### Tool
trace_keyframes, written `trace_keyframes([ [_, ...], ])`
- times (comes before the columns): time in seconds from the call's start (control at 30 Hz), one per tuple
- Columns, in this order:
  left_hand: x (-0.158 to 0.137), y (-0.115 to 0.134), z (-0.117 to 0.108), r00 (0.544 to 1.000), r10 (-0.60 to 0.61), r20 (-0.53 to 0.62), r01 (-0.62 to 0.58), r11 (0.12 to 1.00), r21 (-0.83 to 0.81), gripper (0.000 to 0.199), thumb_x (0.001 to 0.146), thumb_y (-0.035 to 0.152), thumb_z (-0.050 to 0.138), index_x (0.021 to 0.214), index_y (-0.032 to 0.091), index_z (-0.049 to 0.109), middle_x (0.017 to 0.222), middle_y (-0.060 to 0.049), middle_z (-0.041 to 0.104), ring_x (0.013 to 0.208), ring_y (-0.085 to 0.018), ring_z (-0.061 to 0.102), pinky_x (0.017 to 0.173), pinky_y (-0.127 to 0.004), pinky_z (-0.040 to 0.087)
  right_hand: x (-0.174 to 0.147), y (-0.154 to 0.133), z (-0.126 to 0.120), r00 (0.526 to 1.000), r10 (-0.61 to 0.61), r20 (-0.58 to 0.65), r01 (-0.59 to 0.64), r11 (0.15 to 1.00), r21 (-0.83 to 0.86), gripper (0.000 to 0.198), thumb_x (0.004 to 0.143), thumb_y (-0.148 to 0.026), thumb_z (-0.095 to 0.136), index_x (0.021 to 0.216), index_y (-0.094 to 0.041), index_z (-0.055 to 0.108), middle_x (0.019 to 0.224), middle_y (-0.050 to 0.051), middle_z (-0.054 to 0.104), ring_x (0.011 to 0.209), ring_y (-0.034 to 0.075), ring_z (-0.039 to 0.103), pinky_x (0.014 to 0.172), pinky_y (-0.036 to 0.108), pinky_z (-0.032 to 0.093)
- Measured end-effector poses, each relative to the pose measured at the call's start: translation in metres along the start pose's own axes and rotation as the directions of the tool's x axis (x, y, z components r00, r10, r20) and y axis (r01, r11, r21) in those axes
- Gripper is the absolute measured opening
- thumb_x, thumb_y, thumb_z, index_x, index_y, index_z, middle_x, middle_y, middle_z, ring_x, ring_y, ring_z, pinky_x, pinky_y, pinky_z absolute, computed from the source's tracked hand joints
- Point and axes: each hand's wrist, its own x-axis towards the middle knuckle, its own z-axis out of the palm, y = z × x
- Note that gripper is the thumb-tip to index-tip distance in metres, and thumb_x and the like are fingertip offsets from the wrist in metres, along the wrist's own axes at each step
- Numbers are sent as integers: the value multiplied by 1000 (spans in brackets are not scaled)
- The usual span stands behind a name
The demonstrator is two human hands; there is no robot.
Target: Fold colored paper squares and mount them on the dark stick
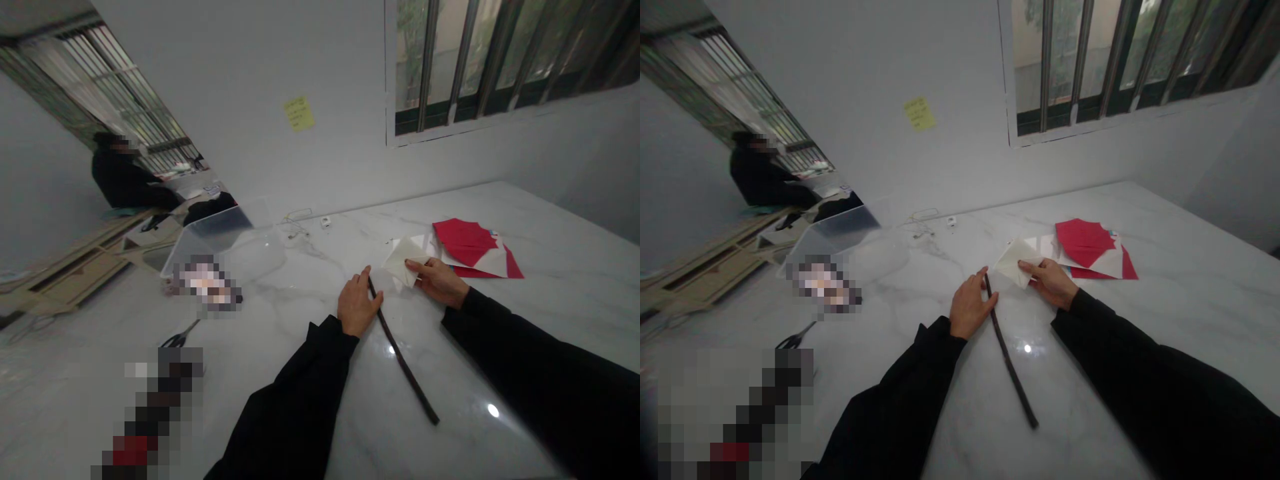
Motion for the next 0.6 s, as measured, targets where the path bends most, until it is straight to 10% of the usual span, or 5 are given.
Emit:
trace_keyframes([
  [0.13, 6, -14, -8, 981, -193, 24, 188, 911, -367, 51, 77, 20, 66, 128, 21, 59, 95, -4, 69, 70, -14, 62, 78, -31, 50, -1, -2, -1, 1000, 4, 23, -4, 1000, 2, 24, 73, -29, 82, 93, -19, 74, 102, 7, 76, 91, 19, 71, 78, 26, 59],
  [0.3, 12, -22, -21, 936, -316, 153, 301, 497, -814, 53, 74, 29, 75, 123, 14, 61, 95, -9, 71, 68, -13, 64, 70, -28, 50, -3, -4, -1, 998, 20, 52, -21, 1000, 13, 25, 73, -30, 83, 93, -20, 75, 99, 6, 76, 89, 19, 72, 76, 26, 60],
  [0.43, 15, -12, -47, 955, -298, -3, 65, 220, -973, 51, 75, 33, 77, 122, 20, 63, 109, -7, 68, 80, -11, 64, 79, -26, 48, -7, -4, 2, 997, 41, 72, -43, 999, 17, 23, 75, -30, 80, 95, -20, 73, 101, 6, 76, 87, 19, 72, 74, 26, 60],
  [0.6, 13, -1, -84, 968, -223, -113, -96, 85, -992, 41, 77, 29, 76, 117, 31, 66, 114, -1, 63, 100, -12, 61, 86, -25, 47, -7, -5, 1, 998, 26, 56, -29, 998, 60, 22, 79, -28, 77, 99, -22, 72, 106, 6, 74, 90, 18, 71, 75, 24, 60],
])
